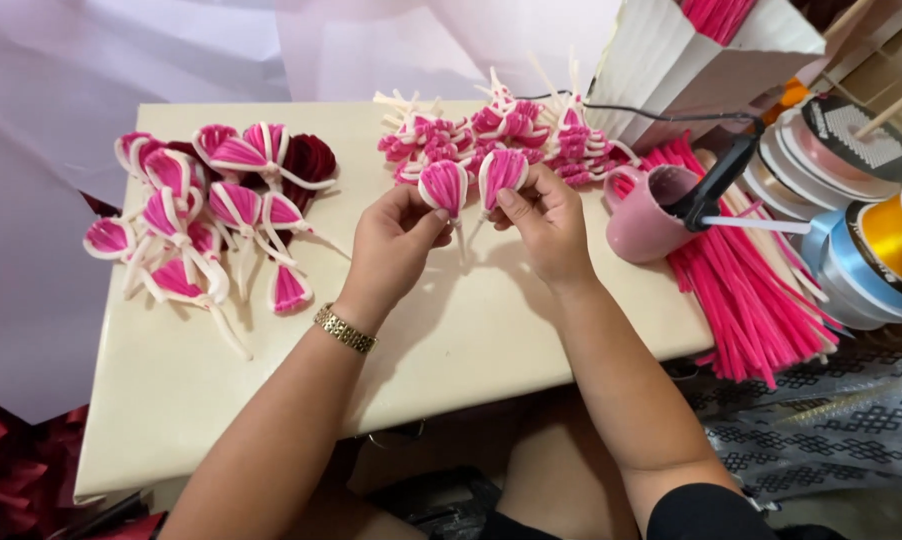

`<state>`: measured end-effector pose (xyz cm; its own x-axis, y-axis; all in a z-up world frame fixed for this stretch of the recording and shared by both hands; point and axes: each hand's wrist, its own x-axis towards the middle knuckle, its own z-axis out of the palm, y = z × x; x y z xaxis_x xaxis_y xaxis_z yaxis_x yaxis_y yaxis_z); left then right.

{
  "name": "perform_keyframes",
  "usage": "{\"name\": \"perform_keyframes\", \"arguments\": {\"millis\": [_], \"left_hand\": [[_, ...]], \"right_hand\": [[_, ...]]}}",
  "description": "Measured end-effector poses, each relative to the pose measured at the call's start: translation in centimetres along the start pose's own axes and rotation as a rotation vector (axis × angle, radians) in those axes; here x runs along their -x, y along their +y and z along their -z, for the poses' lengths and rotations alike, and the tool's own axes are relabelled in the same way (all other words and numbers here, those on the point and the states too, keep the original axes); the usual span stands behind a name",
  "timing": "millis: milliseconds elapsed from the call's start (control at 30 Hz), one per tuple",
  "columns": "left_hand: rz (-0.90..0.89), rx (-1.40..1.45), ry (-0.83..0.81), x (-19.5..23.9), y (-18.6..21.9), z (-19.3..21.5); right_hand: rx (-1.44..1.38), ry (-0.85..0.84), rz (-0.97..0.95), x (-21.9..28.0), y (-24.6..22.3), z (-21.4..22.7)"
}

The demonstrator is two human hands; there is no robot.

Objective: Using a hot glue gun and ribbon petals to assemble decorative flowers on a stem.

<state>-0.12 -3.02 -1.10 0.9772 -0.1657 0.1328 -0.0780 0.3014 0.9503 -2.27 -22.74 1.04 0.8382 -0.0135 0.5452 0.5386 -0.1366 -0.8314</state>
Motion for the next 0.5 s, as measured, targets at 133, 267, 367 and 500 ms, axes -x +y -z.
{"name": "perform_keyframes", "arguments": {"millis": [133,267,367,500], "left_hand": [[-0.008,-0.009,-0.001,0.3,0.2,-0.4],[0.014,0.037,-0.008,1.0,1.9,-0.7],[0.024,0.068,-0.031,1.4,2.4,-0.8],[0.069,0.166,-0.095,0.8,1.3,0.2]], "right_hand": [[0.007,-0.005,0.011,0.5,-0.5,0.1],[-0.056,0.037,-0.002,0.7,-0.4,0.5],[-0.083,0.053,-0.028,0.9,-0.2,0.6],[-0.142,0.091,-0.036,0.7,0.4,1.2]]}}
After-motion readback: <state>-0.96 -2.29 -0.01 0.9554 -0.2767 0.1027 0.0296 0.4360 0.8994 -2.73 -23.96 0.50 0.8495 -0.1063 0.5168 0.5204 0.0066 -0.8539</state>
